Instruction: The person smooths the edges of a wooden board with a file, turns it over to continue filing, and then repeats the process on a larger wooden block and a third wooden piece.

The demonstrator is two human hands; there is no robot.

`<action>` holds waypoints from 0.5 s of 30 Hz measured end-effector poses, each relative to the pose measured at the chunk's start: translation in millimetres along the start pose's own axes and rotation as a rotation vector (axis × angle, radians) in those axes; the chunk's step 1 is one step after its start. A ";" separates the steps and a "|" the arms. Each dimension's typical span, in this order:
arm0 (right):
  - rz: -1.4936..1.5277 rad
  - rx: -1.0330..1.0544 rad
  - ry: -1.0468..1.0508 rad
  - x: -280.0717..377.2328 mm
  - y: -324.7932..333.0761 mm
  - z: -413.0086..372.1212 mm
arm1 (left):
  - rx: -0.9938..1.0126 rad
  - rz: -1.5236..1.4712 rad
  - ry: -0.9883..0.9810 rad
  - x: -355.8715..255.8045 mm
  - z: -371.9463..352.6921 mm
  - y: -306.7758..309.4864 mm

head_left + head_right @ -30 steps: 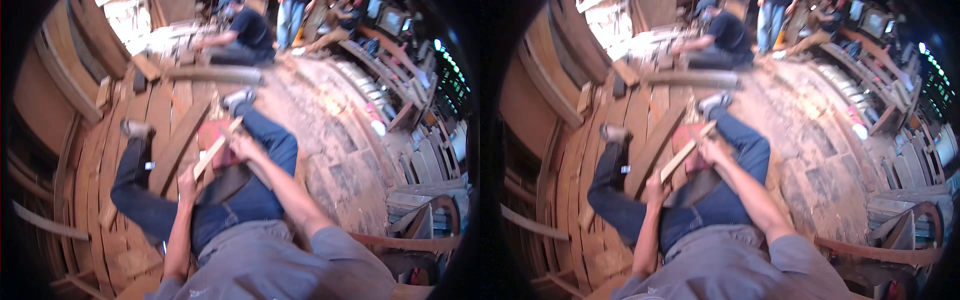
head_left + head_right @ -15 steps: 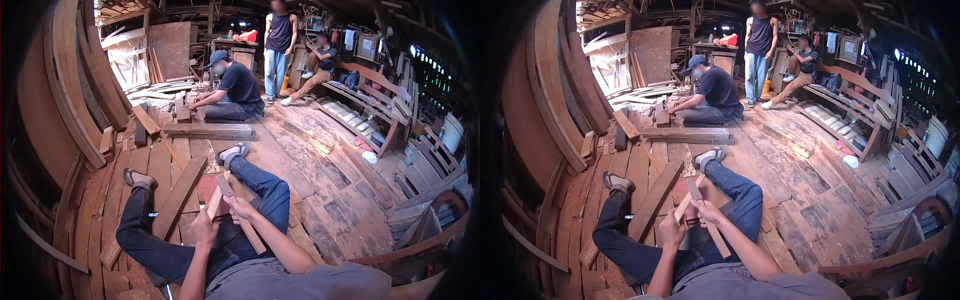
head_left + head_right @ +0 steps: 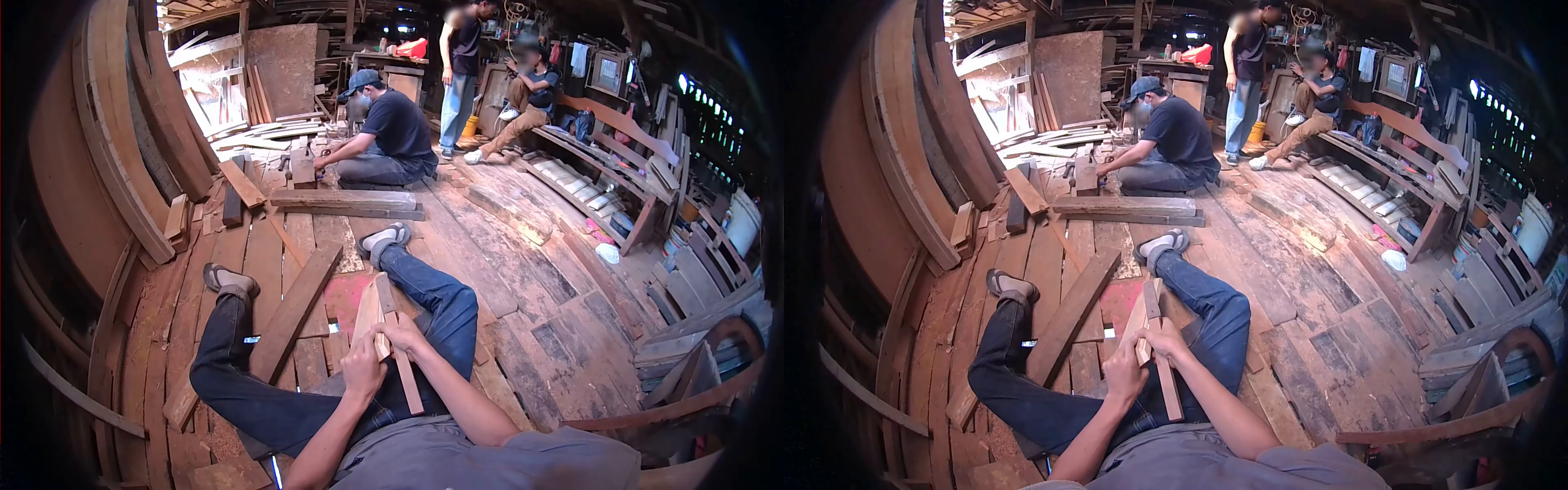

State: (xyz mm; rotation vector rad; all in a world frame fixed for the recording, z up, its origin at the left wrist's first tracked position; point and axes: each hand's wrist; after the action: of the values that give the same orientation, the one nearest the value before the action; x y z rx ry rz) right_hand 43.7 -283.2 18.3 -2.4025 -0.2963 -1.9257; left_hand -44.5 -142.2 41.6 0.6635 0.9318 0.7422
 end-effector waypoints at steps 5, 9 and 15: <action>0.023 -0.038 0.011 -12.2 -0.4 10.8 | 0.054 -0.102 -0.029 -1.0 -4.5 9.0; -0.067 -0.058 -0.036 7.1 6.3 -3.3 | 0.040 -0.335 -0.084 -3.8 -12.1 37.5; -0.144 -0.090 0.001 1.5 9.9 8.2 | 0.115 -0.545 0.550 66.1 11.1 -1.2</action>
State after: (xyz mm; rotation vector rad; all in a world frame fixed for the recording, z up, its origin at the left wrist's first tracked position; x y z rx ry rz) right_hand 53.6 -291.5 18.7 -2.5000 -0.4022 -2.0419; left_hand -8.4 -92.2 15.3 0.2712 1.5890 0.3800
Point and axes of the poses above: each hand's wrist, its own z-axis towards the middle knuckle, its own y-axis out of the back of the hand, x = y × z, and after that the axes turned 7 degrees about x, right-handed
